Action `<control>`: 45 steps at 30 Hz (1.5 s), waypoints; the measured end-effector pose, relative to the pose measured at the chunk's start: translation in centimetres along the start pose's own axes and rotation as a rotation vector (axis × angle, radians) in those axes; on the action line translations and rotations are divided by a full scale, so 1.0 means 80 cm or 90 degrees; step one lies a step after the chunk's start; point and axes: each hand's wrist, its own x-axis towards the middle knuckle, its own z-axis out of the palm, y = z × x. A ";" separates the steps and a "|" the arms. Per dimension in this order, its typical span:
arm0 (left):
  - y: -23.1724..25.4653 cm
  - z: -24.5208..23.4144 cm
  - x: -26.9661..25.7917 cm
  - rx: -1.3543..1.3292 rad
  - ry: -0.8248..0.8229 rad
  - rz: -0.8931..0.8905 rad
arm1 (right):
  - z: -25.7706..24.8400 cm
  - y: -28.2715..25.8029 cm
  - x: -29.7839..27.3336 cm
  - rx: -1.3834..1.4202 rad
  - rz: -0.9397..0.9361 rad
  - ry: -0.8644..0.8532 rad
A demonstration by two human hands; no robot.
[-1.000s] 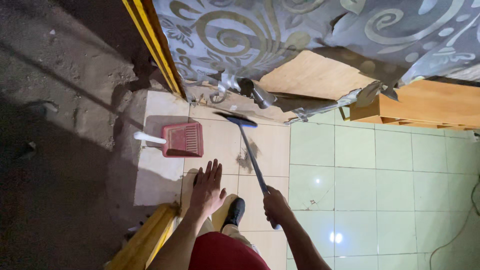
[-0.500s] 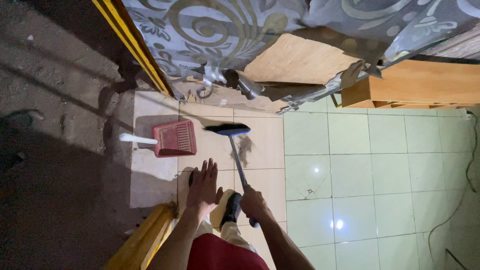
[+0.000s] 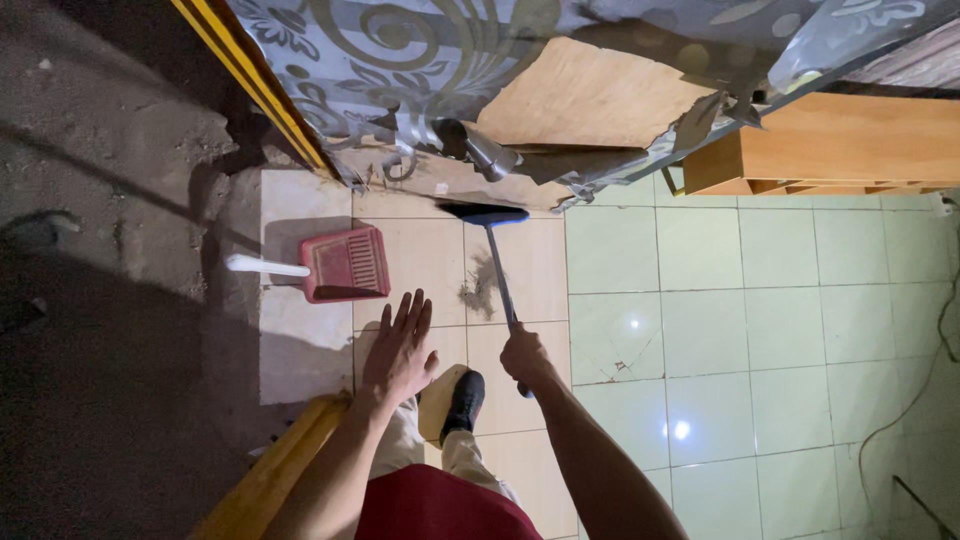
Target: The person sweeps dirt on a tiled floor using a broom and a dustpan, eventually gathering the debris into the pan.
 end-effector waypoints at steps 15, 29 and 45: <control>0.023 0.002 -0.015 -0.017 -0.050 -0.024 | -0.033 0.049 -0.111 -0.036 0.074 0.052; 0.065 0.005 -0.014 0.060 -0.120 0.014 | -0.041 0.028 -0.104 0.039 0.144 -0.015; 0.108 -0.008 0.013 0.009 -0.047 0.041 | -0.092 0.108 0.025 0.013 0.102 0.049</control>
